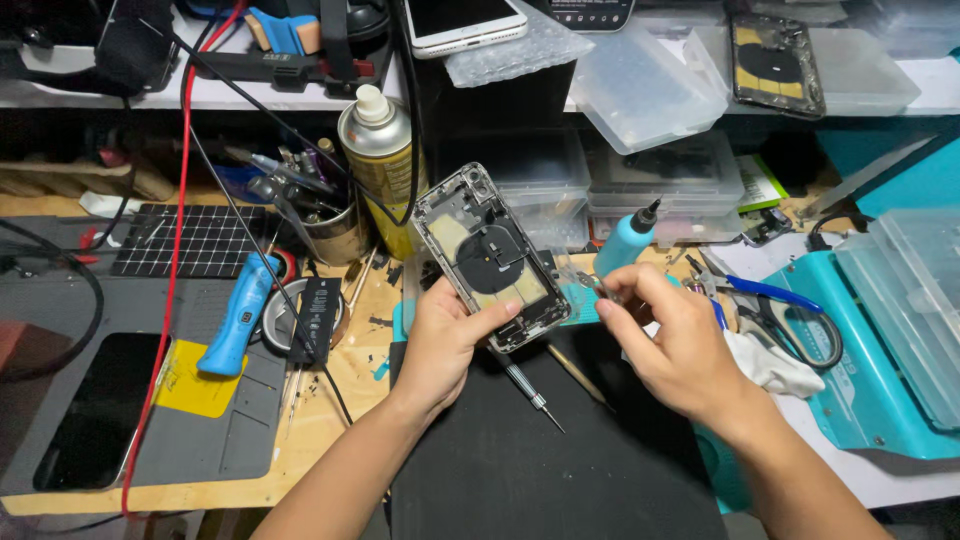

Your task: The person repairs a disassembled smartphone at a workbench, holding the frame in one hand while using a screwdriver, tweezers and a pry tool to remove screws, detach small internal components and transfer parts between the phone and the bench. They reposition the phone repeatedly to work on different edges and internal sections.

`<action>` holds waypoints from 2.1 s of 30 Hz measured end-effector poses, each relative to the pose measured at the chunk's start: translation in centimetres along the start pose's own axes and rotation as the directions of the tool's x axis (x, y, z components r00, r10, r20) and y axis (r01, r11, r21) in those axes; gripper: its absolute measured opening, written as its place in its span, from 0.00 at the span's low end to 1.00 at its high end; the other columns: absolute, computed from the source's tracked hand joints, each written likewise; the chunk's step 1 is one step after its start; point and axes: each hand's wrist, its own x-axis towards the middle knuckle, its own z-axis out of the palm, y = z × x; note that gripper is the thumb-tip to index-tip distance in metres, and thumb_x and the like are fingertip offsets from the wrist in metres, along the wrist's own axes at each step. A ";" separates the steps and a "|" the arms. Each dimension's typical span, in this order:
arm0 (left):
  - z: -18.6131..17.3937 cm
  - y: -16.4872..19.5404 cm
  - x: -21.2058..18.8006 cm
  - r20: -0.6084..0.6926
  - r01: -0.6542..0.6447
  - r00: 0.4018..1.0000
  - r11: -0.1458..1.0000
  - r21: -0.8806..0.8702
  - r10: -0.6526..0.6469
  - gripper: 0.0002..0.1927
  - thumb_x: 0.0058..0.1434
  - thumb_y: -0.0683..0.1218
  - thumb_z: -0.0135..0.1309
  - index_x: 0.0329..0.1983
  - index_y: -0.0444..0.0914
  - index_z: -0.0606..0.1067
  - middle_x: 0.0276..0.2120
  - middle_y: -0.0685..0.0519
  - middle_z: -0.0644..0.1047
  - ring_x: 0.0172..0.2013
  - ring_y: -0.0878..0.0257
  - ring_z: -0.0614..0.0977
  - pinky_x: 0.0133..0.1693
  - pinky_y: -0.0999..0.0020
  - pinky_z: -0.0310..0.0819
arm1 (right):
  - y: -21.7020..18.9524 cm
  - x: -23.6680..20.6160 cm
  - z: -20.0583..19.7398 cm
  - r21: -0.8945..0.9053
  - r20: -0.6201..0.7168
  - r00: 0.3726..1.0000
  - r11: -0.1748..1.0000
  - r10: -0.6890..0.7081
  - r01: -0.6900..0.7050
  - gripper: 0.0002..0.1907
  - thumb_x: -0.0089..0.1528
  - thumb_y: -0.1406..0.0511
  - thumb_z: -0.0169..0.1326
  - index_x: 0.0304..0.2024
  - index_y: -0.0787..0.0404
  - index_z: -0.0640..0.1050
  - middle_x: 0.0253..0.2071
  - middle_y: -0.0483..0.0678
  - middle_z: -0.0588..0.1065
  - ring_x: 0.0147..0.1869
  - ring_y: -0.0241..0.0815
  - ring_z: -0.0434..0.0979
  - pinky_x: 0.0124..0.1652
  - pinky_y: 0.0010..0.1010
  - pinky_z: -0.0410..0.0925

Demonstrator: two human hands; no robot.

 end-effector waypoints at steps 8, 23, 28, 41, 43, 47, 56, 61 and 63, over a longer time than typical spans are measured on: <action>-0.4 -0.6 -0.4 -0.031 0.002 1.000 0.997 0.080 0.000 0.14 0.64 0.37 0.58 0.53 0.33 0.77 0.46 0.51 0.83 0.45 0.68 0.82 0.49 0.71 0.78 | -0.2 -0.4 0.9 0.030 0.091 0.977 0.982 -0.191 0.189 0.08 0.59 0.69 0.61 0.40 0.65 0.79 0.32 0.48 0.79 0.27 0.38 0.77 0.27 0.27 0.68; -0.7 -1.4 -0.8 0.005 -0.063 0.998 0.990 0.126 0.063 0.10 0.67 0.37 0.58 0.51 0.31 0.78 0.45 0.53 0.82 0.44 0.69 0.82 0.48 0.72 0.78 | -2.0 -0.4 0.7 -0.048 -0.023 0.960 0.960 -0.278 0.277 0.09 0.57 0.71 0.62 0.40 0.65 0.82 0.38 0.50 0.80 0.40 0.44 0.81 0.39 0.30 0.71; -0.8 -1.5 -0.8 -0.006 -0.049 0.999 0.992 0.117 0.050 0.11 0.66 0.37 0.58 0.50 0.31 0.78 0.44 0.52 0.83 0.43 0.69 0.83 0.47 0.72 0.78 | -2.3 -0.4 0.8 -0.060 -0.067 0.961 0.963 -0.268 0.264 0.09 0.57 0.71 0.63 0.41 0.65 0.82 0.38 0.50 0.80 0.40 0.43 0.81 0.40 0.30 0.71; -1.0 -1.7 -0.7 -0.019 -0.069 0.997 0.987 0.143 0.073 0.10 0.65 0.37 0.58 0.50 0.31 0.78 0.45 0.52 0.83 0.44 0.68 0.83 0.48 0.72 0.78 | -2.4 -0.2 1.0 -0.086 -0.052 0.958 0.957 -0.281 0.276 0.07 0.55 0.71 0.64 0.37 0.64 0.83 0.37 0.49 0.80 0.39 0.43 0.80 0.40 0.30 0.71; -1.0 -1.8 -0.7 -0.024 -0.067 0.997 0.987 0.146 0.071 0.11 0.65 0.36 0.58 0.50 0.31 0.78 0.45 0.51 0.83 0.44 0.68 0.83 0.47 0.72 0.78 | -2.4 -0.2 1.0 -0.097 -0.053 0.958 0.956 -0.282 0.276 0.07 0.55 0.71 0.64 0.37 0.64 0.83 0.36 0.49 0.80 0.39 0.43 0.80 0.40 0.30 0.70; -1.0 -1.8 -0.8 -0.024 -0.067 0.997 0.989 0.135 0.071 0.11 0.65 0.36 0.58 0.50 0.31 0.78 0.45 0.51 0.83 0.44 0.68 0.83 0.48 0.71 0.79 | -2.4 -0.2 1.0 -0.121 -0.062 0.950 0.947 -0.306 0.297 0.07 0.55 0.71 0.64 0.36 0.64 0.83 0.36 0.49 0.80 0.39 0.44 0.80 0.40 0.31 0.70; -0.8 -1.7 -0.8 -0.024 -0.063 0.997 0.986 0.152 0.068 0.11 0.65 0.37 0.58 0.50 0.30 0.78 0.46 0.50 0.83 0.45 0.67 0.83 0.49 0.71 0.79 | -2.1 -0.2 0.7 -0.080 -0.057 0.976 0.975 -0.211 0.206 0.07 0.55 0.71 0.64 0.36 0.64 0.84 0.35 0.48 0.81 0.37 0.42 0.81 0.35 0.29 0.69; -0.8 -1.6 -0.9 -0.014 -0.065 0.998 0.988 0.139 0.068 0.11 0.66 0.37 0.58 0.50 0.30 0.78 0.46 0.51 0.83 0.45 0.67 0.83 0.49 0.71 0.79 | -2.1 -0.1 0.5 -0.086 -0.057 0.963 0.962 -0.264 0.259 0.07 0.56 0.71 0.64 0.37 0.64 0.83 0.36 0.48 0.81 0.39 0.42 0.81 0.38 0.29 0.71; -0.7 -1.5 -0.8 -0.005 -0.069 0.998 0.991 0.116 0.070 0.11 0.65 0.37 0.58 0.50 0.30 0.77 0.46 0.51 0.83 0.45 0.67 0.83 0.49 0.71 0.79 | -2.0 -0.1 0.5 -0.091 -0.053 0.963 0.961 -0.265 0.260 0.07 0.55 0.71 0.64 0.37 0.64 0.83 0.36 0.49 0.81 0.39 0.42 0.81 0.38 0.30 0.71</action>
